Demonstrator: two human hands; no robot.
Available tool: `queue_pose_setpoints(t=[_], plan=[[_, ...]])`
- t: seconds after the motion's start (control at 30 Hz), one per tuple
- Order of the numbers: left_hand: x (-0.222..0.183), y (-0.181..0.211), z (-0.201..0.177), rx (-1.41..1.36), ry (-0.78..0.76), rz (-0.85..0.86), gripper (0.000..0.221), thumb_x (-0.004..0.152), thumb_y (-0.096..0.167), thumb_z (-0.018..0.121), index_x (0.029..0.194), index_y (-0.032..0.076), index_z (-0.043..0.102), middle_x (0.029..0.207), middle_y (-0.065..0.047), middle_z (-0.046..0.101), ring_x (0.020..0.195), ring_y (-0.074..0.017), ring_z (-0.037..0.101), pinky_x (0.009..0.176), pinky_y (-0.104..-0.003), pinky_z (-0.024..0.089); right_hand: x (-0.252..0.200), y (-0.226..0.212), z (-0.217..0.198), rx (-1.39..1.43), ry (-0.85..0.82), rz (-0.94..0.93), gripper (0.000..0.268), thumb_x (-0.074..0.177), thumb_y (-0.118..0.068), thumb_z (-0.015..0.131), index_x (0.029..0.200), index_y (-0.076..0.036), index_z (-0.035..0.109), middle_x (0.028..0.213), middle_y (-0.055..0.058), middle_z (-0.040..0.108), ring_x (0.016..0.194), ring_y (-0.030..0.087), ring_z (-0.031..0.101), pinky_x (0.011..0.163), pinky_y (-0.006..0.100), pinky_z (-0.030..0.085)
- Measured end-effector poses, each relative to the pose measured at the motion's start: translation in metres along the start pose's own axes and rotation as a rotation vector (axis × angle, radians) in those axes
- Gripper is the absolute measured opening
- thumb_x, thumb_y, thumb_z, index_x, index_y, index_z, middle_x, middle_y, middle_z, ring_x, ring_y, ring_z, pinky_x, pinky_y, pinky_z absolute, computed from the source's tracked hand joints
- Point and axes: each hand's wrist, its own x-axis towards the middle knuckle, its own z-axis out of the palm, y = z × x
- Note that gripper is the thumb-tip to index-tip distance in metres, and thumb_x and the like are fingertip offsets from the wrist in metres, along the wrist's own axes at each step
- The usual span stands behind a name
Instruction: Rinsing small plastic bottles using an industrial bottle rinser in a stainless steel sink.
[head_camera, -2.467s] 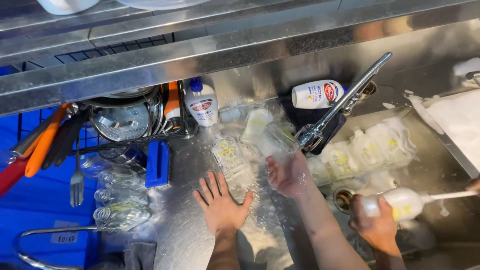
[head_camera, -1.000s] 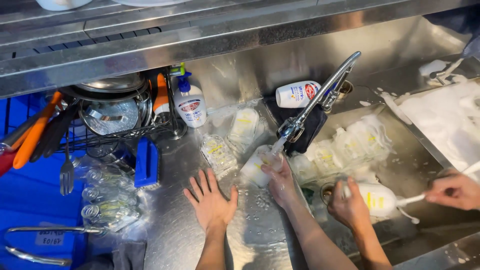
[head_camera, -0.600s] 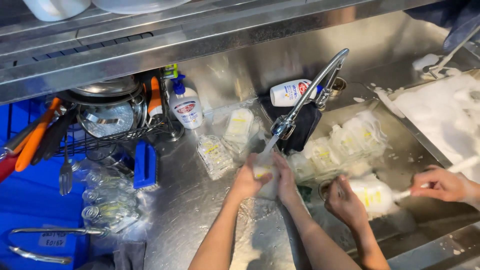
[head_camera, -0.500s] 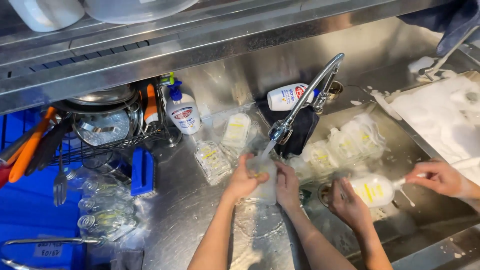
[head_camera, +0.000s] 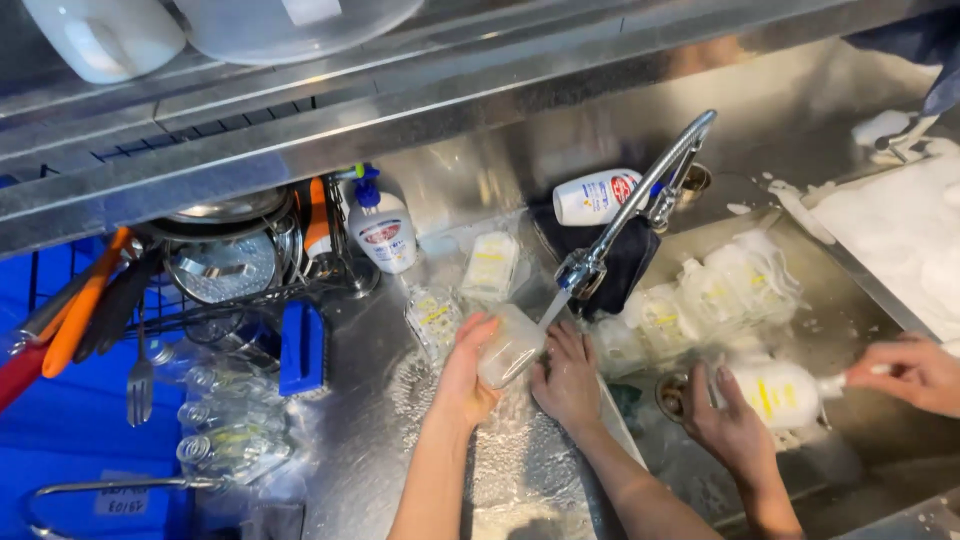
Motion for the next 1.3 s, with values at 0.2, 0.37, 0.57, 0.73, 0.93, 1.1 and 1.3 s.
queue_pose_setpoints(t=[0.2,0.37,0.57,0.73,0.93,1.1,1.3], plan=[[-0.014,0.000,0.011,0.006,0.045,0.023,0.070,0.085,0.020,0.079,0.148,0.025,0.049,0.124,-0.017,0.068,0.102,-0.0291,0.071,0.081,-0.043,0.062,-0.001,-0.018,-0.011,-0.143,-0.208,0.022,0.064,0.085,-0.038,0.061,0.145,-0.014,0.056,0.158,0.008,0.046,0.154,0.023,0.030,0.127,0.055,0.011],[0.011,-0.001,0.014,-0.027,0.025,0.024,0.071,0.084,0.020,0.079,0.150,0.024,0.050,0.130,-0.015,0.068,0.105,-0.0287,0.071,0.087,-0.048,0.060,0.015,-0.016,-0.004,-0.265,-0.313,0.039,0.077,0.083,-0.042,0.057,0.155,-0.021,0.041,0.168,0.001,0.028,0.159,0.020,0.008,0.128,0.055,0.005],[0.050,-0.015,-0.001,-0.133,0.005,-0.017,0.058,0.084,0.025,0.080,0.137,0.025,0.057,0.119,-0.009,0.073,0.090,-0.0264,0.074,0.074,-0.041,0.063,0.016,-0.018,-0.010,-0.278,-0.274,0.010,0.072,0.090,-0.045,0.053,0.156,-0.020,0.039,0.166,0.003,0.033,0.159,0.022,0.014,0.128,0.054,0.008],[0.038,-0.005,0.004,-0.134,-0.062,-0.153,0.044,0.081,0.046,0.074,0.100,0.007,0.066,0.084,-0.016,0.073,0.045,-0.0267,0.063,0.030,-0.032,0.049,0.025,-0.011,-0.001,-0.236,-0.226,-0.049,0.072,0.089,-0.046,0.053,0.155,-0.020,0.043,0.168,0.002,0.030,0.159,0.024,0.014,0.127,0.054,0.010],[0.032,-0.013,-0.010,-0.191,-0.076,-0.177,0.039,0.079,0.044,0.078,0.089,0.007,0.069,0.073,-0.012,0.071,0.048,-0.0247,0.064,0.034,-0.030,0.050,0.013,-0.004,0.007,-0.175,-0.176,-0.086,0.069,0.091,-0.038,0.054,0.156,-0.018,0.043,0.167,0.004,0.033,0.158,0.026,0.018,0.127,0.056,0.012],[0.060,-0.032,-0.021,-0.245,-0.087,-0.232,0.034,0.080,0.036,0.082,0.092,0.006,0.070,0.076,-0.015,0.073,0.049,-0.0253,0.067,0.036,-0.028,0.056,0.013,-0.001,0.006,-0.181,-0.171,-0.067,0.072,0.089,-0.038,0.054,0.157,-0.019,0.041,0.169,0.003,0.031,0.158,0.026,0.018,0.127,0.056,0.013],[0.046,-0.015,-0.013,-0.143,-0.012,-0.198,0.044,0.082,0.048,0.076,0.087,0.006,0.065,0.065,-0.016,0.068,0.043,-0.0248,0.066,0.036,-0.027,0.057,0.013,-0.005,0.003,-0.157,-0.166,-0.068,0.070,0.093,-0.041,0.054,0.158,-0.019,0.042,0.169,0.004,0.030,0.158,0.027,0.018,0.127,0.056,0.011]])
